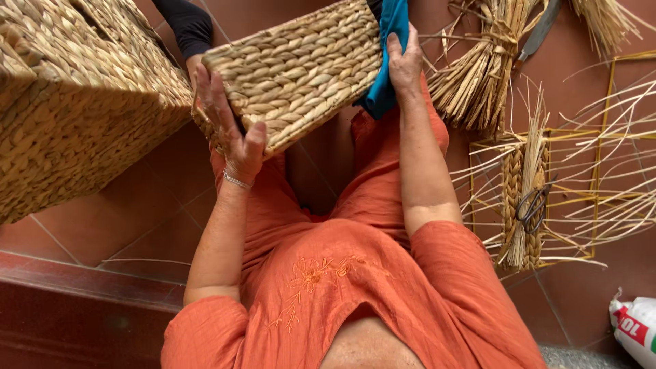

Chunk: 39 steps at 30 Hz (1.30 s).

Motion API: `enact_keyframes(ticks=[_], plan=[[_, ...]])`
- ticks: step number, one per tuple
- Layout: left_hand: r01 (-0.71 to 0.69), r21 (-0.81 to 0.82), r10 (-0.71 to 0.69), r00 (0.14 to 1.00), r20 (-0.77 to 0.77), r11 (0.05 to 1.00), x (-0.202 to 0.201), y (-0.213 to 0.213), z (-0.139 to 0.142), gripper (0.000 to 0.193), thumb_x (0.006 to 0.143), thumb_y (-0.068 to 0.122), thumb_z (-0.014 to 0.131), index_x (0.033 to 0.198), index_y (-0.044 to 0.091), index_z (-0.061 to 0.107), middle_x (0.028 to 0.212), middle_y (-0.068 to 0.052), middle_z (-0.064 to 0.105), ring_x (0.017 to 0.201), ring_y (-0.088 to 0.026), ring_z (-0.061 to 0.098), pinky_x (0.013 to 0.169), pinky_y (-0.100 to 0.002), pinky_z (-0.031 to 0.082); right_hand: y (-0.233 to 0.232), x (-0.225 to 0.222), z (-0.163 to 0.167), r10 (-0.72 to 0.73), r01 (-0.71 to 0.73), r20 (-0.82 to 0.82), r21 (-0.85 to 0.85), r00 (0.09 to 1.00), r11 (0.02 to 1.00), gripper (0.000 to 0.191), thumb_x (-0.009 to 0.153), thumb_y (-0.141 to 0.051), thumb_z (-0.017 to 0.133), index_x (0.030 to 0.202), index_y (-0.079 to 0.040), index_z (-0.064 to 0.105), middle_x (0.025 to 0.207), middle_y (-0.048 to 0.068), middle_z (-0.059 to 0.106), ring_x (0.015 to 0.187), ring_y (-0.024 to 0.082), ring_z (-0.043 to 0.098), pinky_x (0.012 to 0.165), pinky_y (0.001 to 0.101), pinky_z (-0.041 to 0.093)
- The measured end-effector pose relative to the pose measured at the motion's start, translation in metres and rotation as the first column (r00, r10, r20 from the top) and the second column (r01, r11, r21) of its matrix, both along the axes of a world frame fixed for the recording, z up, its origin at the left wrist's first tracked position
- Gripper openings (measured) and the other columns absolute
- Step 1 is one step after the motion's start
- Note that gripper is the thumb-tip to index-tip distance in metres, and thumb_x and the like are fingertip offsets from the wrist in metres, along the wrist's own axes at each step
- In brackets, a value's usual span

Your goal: The person sits on the floor and wipes a rectangular woven basket with a blue cloth. They rotate the basket to clean all sides and the interior, then place it on top of another basket.

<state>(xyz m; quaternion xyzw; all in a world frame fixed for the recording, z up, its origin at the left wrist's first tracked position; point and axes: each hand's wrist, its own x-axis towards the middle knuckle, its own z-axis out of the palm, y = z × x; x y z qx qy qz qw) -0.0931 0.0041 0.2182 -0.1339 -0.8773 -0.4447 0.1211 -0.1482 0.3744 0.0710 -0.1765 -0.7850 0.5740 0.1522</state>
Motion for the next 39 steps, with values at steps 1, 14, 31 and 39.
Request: enact_keyframes(ticks=[1,14,31,39], plan=[[-0.001,0.011,0.001,1.000,0.001,1.000,0.000,-0.001,0.000,0.084,0.101,0.061,0.043,0.172,0.025,0.018,0.176,-0.006,0.009,0.166,-0.025,0.008,0.136,-0.047,0.009,0.005,0.004,-0.016,-0.065,0.069,0.066,-0.063,0.996,0.996,0.047,0.111,-0.035,0.057,0.147,-0.006,0.047,0.131,0.013,0.068,0.120,0.026,0.067,0.103,0.0417,0.055],[-0.039,-0.030,0.039,0.999,-0.001,0.999,0.003,-0.004,0.001,0.079,0.102,0.056,0.042,0.170,0.022,0.021,0.174,-0.009,0.013,0.164,-0.027,0.012,0.138,-0.051,0.013,0.039,0.056,0.011,-0.297,0.298,-0.026,0.142,0.954,0.944,0.027,0.102,-0.021,0.064,0.124,-0.006,0.067,0.105,0.006,0.078,0.088,0.018,0.078,0.078,0.0334,0.066],[-0.030,-0.041,0.031,0.999,0.010,0.999,0.004,-0.002,-0.001,0.083,0.103,0.062,0.039,0.171,0.020,0.017,0.174,-0.011,0.008,0.164,-0.029,0.007,0.135,-0.051,0.008,-0.066,0.037,0.089,0.092,-0.093,0.028,0.513,0.995,0.854,0.043,0.103,-0.012,0.064,0.145,-0.009,0.056,0.131,0.019,0.070,0.115,0.033,0.071,0.102,0.0381,0.057],[0.031,0.077,-0.039,0.994,0.098,0.997,0.010,-0.011,-0.001,0.089,0.110,0.074,0.043,0.169,0.016,0.010,0.176,-0.014,0.004,0.166,-0.031,0.006,0.137,-0.050,0.006,-0.170,0.060,0.166,0.610,-0.399,-0.300,0.537,0.733,0.743,0.048,0.095,0.002,0.071,0.139,-0.011,0.059,0.134,0.015,0.063,0.123,0.033,0.062,0.106,0.0443,0.055]])
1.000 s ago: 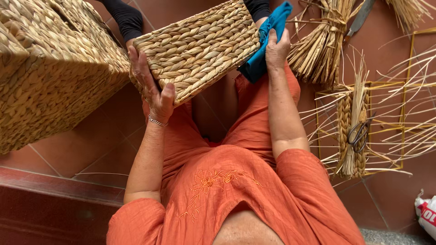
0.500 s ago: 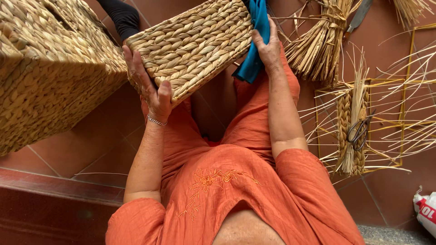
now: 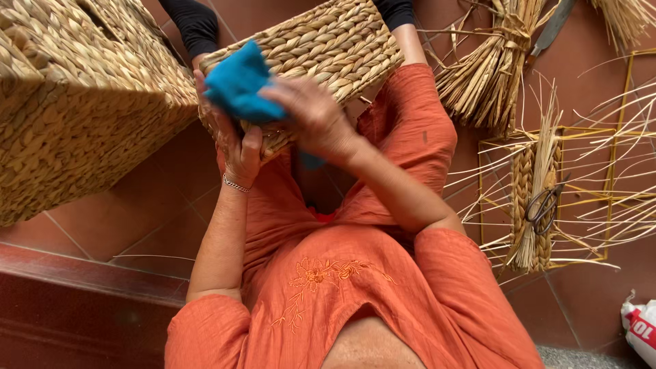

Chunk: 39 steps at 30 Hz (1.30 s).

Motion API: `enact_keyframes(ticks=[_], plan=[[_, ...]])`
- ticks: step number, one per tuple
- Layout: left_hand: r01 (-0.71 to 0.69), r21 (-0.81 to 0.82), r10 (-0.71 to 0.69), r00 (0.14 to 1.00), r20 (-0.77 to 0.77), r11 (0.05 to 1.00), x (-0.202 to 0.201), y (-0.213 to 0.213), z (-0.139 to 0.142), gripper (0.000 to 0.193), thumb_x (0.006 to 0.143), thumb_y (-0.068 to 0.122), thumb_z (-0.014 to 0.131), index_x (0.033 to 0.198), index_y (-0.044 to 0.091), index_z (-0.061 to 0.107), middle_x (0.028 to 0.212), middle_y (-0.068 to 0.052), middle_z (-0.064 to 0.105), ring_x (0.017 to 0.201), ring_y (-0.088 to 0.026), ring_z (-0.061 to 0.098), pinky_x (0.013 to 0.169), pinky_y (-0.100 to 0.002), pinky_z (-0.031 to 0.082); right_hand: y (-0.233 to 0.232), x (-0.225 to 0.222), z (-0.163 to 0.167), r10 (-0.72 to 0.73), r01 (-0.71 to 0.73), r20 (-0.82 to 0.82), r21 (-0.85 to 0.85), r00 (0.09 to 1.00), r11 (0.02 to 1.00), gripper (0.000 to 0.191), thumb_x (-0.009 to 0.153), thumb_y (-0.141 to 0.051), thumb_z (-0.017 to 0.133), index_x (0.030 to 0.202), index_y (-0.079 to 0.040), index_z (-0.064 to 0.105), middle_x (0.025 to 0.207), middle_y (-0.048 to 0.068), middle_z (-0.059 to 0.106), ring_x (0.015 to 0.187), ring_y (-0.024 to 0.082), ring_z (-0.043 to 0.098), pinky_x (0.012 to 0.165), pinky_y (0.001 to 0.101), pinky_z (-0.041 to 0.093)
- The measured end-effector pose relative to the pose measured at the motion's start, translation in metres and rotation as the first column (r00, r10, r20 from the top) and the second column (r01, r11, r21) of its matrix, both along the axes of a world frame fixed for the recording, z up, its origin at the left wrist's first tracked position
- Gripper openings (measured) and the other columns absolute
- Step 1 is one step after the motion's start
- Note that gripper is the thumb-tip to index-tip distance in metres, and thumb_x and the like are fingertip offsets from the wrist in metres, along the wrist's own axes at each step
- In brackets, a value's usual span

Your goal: The person sits on the floor and wipes a rectangular woven basket with a blue cloth. They rotate the basket to clean all sides and the interior, then place it on top of another basket.

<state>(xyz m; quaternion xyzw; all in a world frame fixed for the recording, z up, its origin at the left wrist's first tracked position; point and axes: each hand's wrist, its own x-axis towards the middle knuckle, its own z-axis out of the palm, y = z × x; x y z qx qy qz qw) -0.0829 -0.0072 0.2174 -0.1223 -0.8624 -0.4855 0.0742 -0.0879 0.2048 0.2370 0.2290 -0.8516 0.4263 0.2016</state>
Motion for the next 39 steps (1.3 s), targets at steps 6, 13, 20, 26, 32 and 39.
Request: enact_keyframes(ticks=[6,13,20,26,32,39], plan=[[-0.097,-0.056,0.092,0.993,-0.073,0.994,0.005,0.003,-0.017,0.097,0.097,0.085,0.031,0.172,0.025,0.016,0.175,-0.010,0.009,0.166,-0.029,0.008,0.137,-0.051,0.009,0.137,-0.045,-0.085,-0.470,0.453,0.102,0.156,0.877,0.878,0.041,0.097,0.000,0.070,0.137,-0.008,0.063,0.127,0.017,0.070,0.118,0.035,0.064,0.101,0.0435,0.053],[0.008,-0.153,0.004,0.997,0.081,0.988,0.047,-0.033,-0.027,0.127,0.079,0.074,0.068,0.170,0.010,0.006,0.179,-0.013,0.011,0.167,-0.035,0.012,0.136,-0.059,0.010,0.219,-0.026,-0.165,-0.555,0.513,0.368,0.215,0.746,0.831,0.042,0.088,-0.008,0.072,0.130,-0.009,0.067,0.127,0.023,0.067,0.117,0.042,0.064,0.101,0.0487,0.050],[-0.045,-0.467,0.085,0.994,0.065,0.883,0.035,-0.044,-0.043,0.141,0.058,0.047,0.099,0.162,0.006,0.013,0.170,-0.023,0.014,0.158,-0.044,0.017,0.125,-0.060,0.020,0.228,-0.051,-0.184,-0.426,0.250,0.497,0.382,0.756,0.890,0.048,0.085,-0.004,0.064,0.130,-0.017,0.069,0.138,0.016,0.064,0.121,0.042,0.060,0.101,0.0495,0.048],[-0.152,-0.383,0.066,0.971,-0.228,0.911,-0.043,-0.052,-0.051,0.131,0.066,0.044,0.103,0.163,0.005,0.024,0.165,-0.022,0.034,0.154,-0.042,0.035,0.129,-0.055,0.033,0.231,-0.075,-0.181,0.021,0.405,0.824,-0.301,0.566,0.863,0.046,0.092,-0.007,0.070,0.137,-0.006,0.066,0.115,0.013,0.070,0.103,0.028,0.065,0.088,0.0404,0.052],[-0.051,-0.280,0.067,0.996,0.051,0.959,-0.128,-0.062,-0.039,0.123,0.080,0.046,0.099,0.170,0.009,0.022,0.161,-0.016,0.047,0.152,-0.033,0.045,0.126,-0.046,0.041,0.182,-0.094,-0.214,-0.094,0.424,0.822,-0.189,0.562,0.886,0.054,0.093,-0.009,0.072,0.145,-0.008,0.057,0.128,0.011,0.070,0.115,0.021,0.066,0.099,0.0324,0.053],[-0.135,-0.040,0.141,0.920,0.365,0.990,-0.176,-0.068,-0.025,0.112,0.084,0.039,0.095,0.161,0.006,0.021,0.142,-0.021,0.058,0.129,-0.029,0.064,0.102,-0.040,0.053,0.106,-0.065,-0.232,0.112,0.013,0.926,-0.125,0.360,0.992,0.062,0.084,-0.005,0.075,0.142,-0.008,0.056,0.136,0.013,0.065,0.124,0.023,0.058,0.106,0.0355,0.047]])
